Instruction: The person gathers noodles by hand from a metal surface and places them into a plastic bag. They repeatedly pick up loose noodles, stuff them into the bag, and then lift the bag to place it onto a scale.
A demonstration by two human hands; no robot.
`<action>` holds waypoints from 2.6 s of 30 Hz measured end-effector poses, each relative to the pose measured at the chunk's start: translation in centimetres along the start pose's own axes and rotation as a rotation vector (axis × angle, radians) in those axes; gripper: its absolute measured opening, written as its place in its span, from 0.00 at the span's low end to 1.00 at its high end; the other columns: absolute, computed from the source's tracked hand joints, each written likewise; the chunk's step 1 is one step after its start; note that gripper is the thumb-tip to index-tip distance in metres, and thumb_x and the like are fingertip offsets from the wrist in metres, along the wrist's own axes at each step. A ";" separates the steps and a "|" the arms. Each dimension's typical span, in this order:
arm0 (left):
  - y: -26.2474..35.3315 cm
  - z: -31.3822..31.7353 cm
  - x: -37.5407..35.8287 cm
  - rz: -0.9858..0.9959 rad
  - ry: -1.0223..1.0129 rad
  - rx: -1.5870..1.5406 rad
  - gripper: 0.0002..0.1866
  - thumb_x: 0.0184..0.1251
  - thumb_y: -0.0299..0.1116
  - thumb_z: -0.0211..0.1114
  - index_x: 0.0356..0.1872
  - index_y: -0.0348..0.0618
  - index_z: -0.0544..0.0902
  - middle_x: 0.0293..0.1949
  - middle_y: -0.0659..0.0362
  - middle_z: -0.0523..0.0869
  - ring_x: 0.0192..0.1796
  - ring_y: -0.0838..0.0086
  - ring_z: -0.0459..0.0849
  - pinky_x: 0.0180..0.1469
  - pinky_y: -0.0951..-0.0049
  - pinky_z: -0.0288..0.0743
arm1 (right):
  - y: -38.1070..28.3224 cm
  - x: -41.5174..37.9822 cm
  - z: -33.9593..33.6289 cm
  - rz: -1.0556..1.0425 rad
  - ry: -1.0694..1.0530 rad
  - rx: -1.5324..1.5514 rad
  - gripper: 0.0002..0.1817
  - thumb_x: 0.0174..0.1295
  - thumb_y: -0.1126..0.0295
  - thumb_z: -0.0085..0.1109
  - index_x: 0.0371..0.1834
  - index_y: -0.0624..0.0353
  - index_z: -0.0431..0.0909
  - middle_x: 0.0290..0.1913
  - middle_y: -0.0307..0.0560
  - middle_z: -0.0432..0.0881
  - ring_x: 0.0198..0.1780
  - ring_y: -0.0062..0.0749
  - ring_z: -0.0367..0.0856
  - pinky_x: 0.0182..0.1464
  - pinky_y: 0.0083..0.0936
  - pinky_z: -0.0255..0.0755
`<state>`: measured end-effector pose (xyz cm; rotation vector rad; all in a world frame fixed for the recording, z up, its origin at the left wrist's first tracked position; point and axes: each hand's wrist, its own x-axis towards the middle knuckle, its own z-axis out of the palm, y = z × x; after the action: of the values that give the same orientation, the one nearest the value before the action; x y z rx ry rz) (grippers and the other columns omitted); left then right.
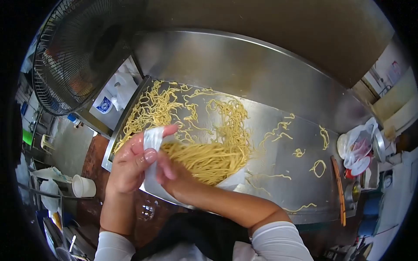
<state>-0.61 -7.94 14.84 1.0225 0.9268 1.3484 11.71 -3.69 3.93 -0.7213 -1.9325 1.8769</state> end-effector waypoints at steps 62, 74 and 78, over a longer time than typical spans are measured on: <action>-6.1 -9.9 -7.5 -0.004 0.173 -0.434 0.47 0.63 0.51 0.63 0.72 0.23 0.55 0.13 0.67 0.71 0.12 0.85 0.63 0.19 0.82 0.55 | -3.0 4.0 -4.8 -0.011 0.047 -0.632 0.14 0.55 0.73 0.62 0.46 0.60 0.80 0.38 0.48 0.84 0.38 0.34 0.83 0.42 0.30 0.76; -7.8 -13.7 -11.7 0.110 0.150 -0.405 0.48 0.59 0.53 0.64 0.67 0.18 0.62 0.12 0.68 0.70 0.12 0.86 0.62 0.17 0.83 0.52 | 6.0 2.1 -13.3 -0.098 0.340 -0.646 0.17 0.57 0.75 0.60 0.51 0.52 0.82 0.48 0.51 0.83 0.44 0.48 0.84 0.48 0.37 0.78; -8.4 -13.1 -12.6 0.053 0.214 -0.381 0.47 0.59 0.54 0.64 0.66 0.18 0.64 0.11 0.68 0.70 0.11 0.85 0.62 0.18 0.82 0.52 | 18.5 4.3 -16.8 -0.101 0.216 -1.122 0.16 0.57 0.76 0.57 0.48 0.51 0.83 0.47 0.51 0.83 0.38 0.46 0.84 0.45 0.35 0.78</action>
<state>-10.81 -19.67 2.21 0.6234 0.7608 1.6274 20.02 12.39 -13.85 -1.0032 -2.6947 0.4697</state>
